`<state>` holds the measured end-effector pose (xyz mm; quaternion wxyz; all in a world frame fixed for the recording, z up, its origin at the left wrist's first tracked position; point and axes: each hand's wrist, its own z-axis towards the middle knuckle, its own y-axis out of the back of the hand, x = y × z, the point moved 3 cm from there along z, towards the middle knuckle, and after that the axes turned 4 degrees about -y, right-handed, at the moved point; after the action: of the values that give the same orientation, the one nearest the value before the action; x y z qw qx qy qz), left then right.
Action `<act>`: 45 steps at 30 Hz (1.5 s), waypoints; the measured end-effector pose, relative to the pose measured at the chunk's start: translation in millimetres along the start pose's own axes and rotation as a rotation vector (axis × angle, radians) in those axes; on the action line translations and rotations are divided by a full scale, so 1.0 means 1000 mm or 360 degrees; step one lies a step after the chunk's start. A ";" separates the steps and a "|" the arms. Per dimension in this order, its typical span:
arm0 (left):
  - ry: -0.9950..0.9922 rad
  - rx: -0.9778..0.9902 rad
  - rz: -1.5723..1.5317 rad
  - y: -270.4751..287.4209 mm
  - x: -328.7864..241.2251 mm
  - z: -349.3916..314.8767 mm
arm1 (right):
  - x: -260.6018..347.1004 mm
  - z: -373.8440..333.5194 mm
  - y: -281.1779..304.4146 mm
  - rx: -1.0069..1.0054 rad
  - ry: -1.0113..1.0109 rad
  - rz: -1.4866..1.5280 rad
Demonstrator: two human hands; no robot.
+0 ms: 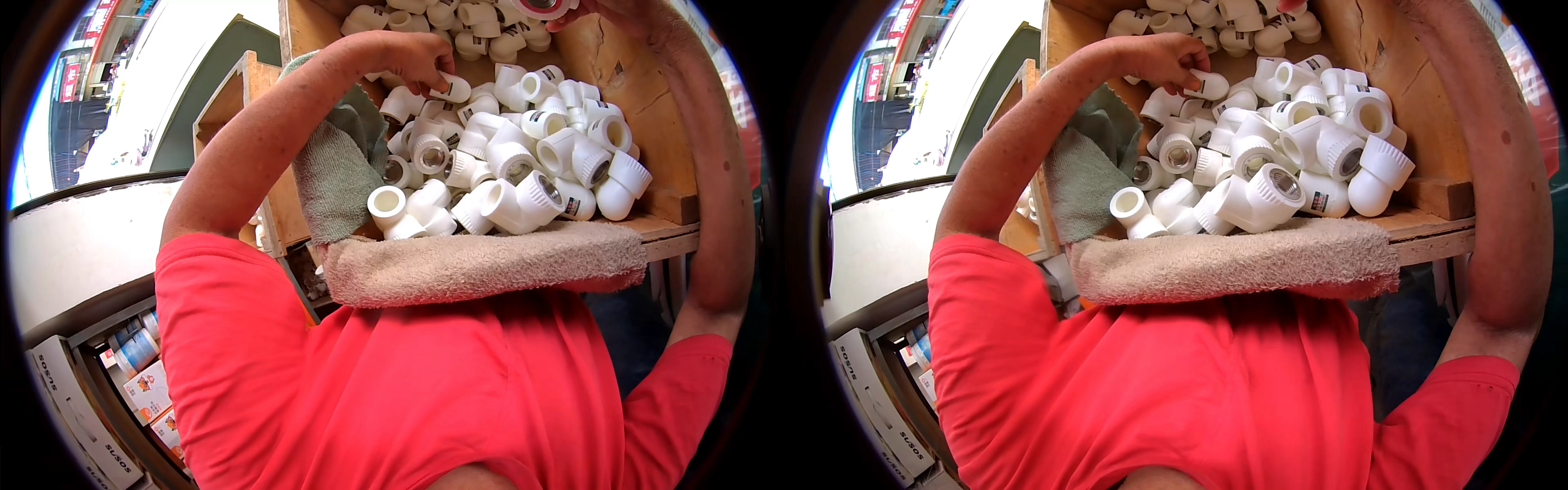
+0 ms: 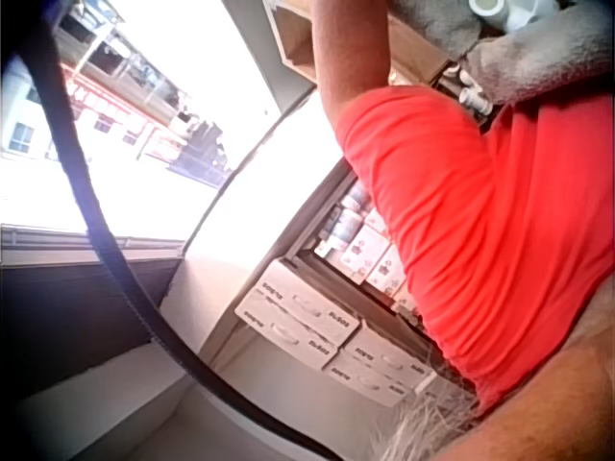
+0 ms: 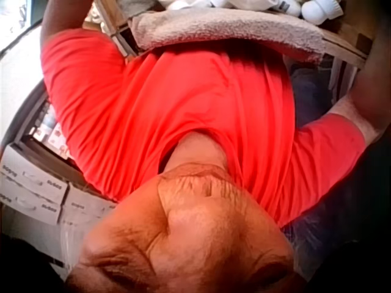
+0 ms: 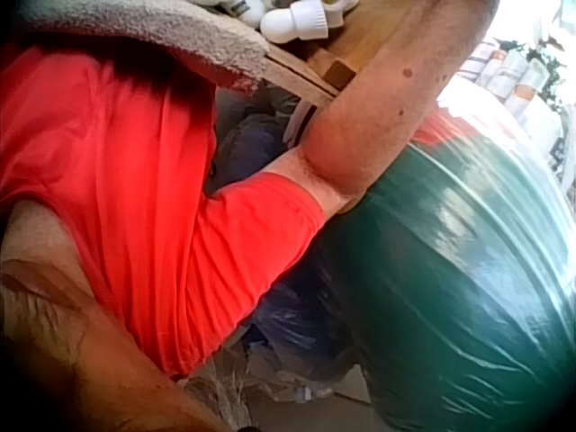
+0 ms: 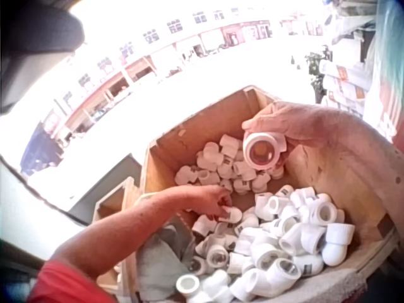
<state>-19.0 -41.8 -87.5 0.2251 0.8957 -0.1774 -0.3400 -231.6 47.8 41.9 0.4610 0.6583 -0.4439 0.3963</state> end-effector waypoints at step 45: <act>-0.0045 -0.0123 0.0612 0.003 -0.019 -0.013 | -0.003 -0.001 0.000 0.0057 0.0010 0.0046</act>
<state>-24.0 -32.4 -67.4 0.3175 0.8311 -0.3351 -0.3100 -232.2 49.1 39.7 0.4447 0.6587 -0.4448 0.4130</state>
